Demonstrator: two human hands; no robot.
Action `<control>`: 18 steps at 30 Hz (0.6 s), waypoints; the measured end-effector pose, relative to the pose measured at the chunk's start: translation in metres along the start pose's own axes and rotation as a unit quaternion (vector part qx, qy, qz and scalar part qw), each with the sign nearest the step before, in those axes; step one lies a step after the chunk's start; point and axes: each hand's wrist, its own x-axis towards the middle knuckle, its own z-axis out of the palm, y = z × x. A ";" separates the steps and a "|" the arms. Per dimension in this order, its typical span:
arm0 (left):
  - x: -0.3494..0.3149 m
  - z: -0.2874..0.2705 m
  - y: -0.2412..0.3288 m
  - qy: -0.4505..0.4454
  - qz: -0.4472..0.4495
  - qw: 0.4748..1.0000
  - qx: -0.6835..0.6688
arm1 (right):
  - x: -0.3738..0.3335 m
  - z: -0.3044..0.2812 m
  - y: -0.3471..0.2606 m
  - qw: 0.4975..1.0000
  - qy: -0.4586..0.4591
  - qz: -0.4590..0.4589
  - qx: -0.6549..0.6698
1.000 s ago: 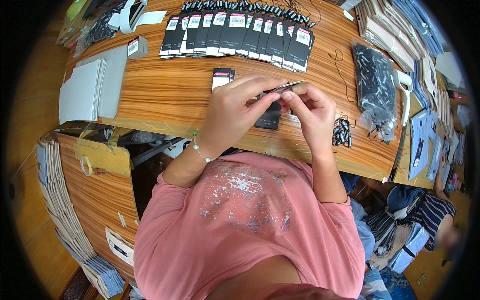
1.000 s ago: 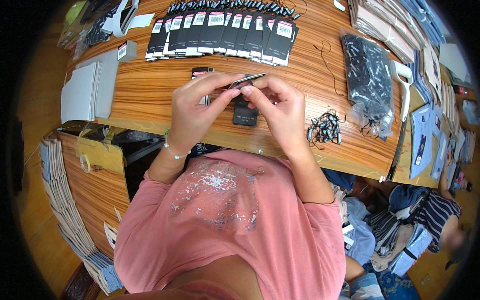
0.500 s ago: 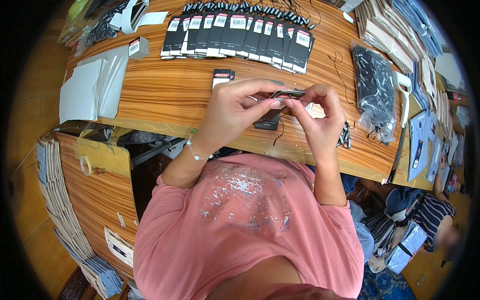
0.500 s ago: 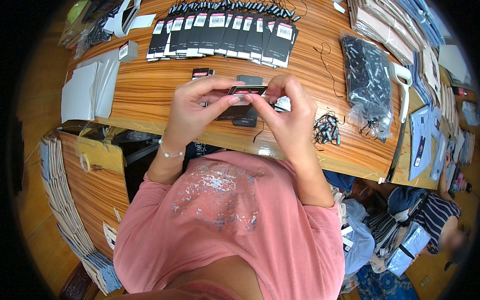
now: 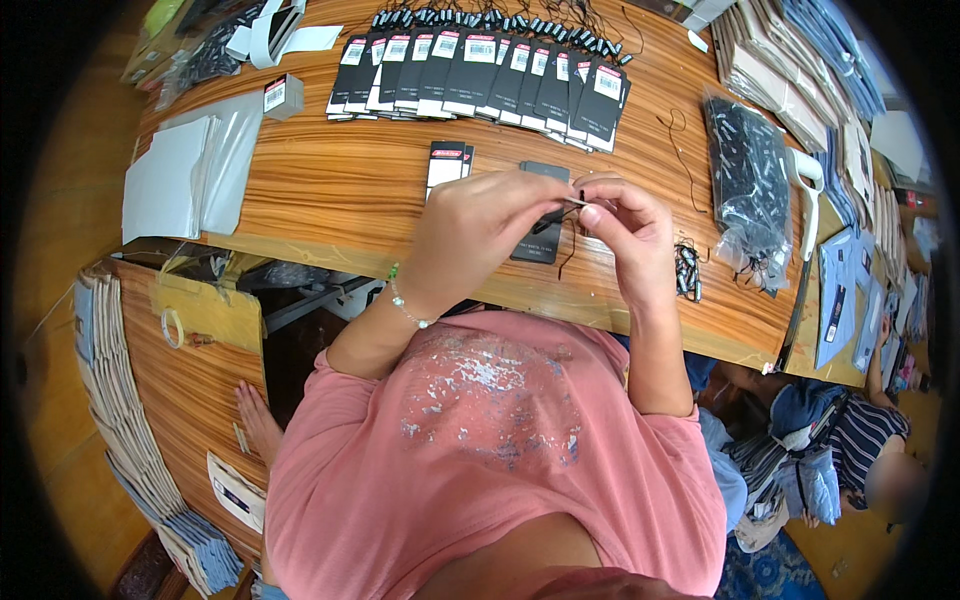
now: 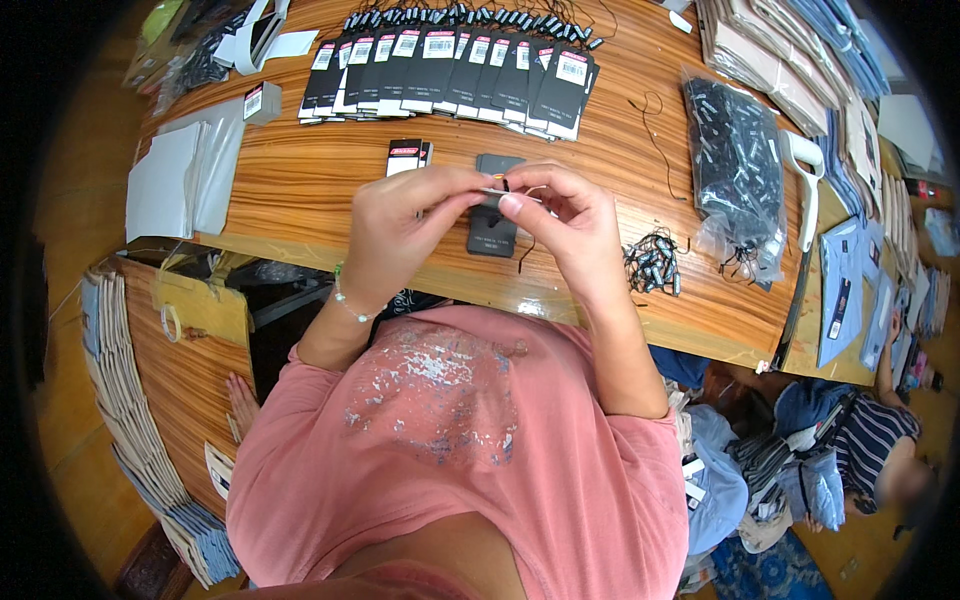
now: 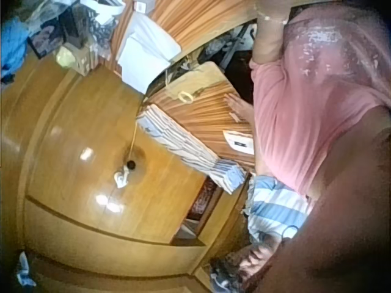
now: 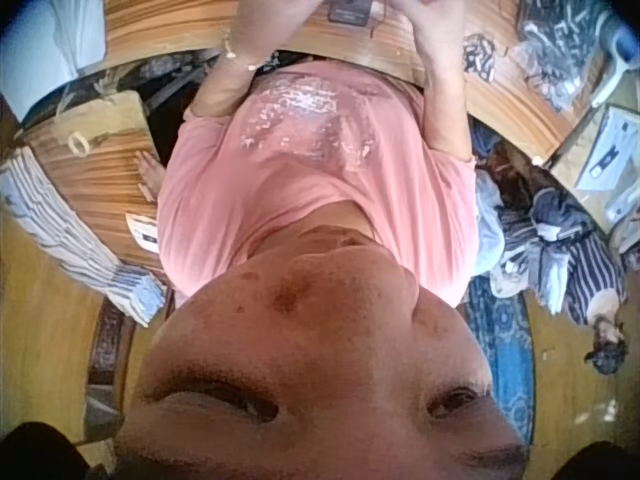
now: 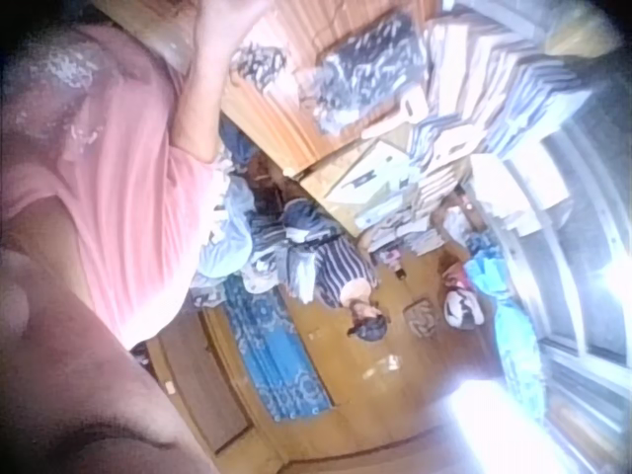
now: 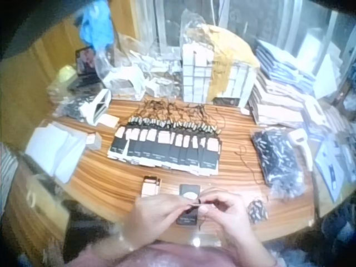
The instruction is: The person threads plastic fasteners through cardboard tags and attaches them to black garments on a wooden table.
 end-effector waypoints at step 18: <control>-0.017 -0.015 -0.065 -0.071 0.045 0.992 0.093 | -0.002 -0.006 -0.002 0.991 -0.067 -0.065 0.094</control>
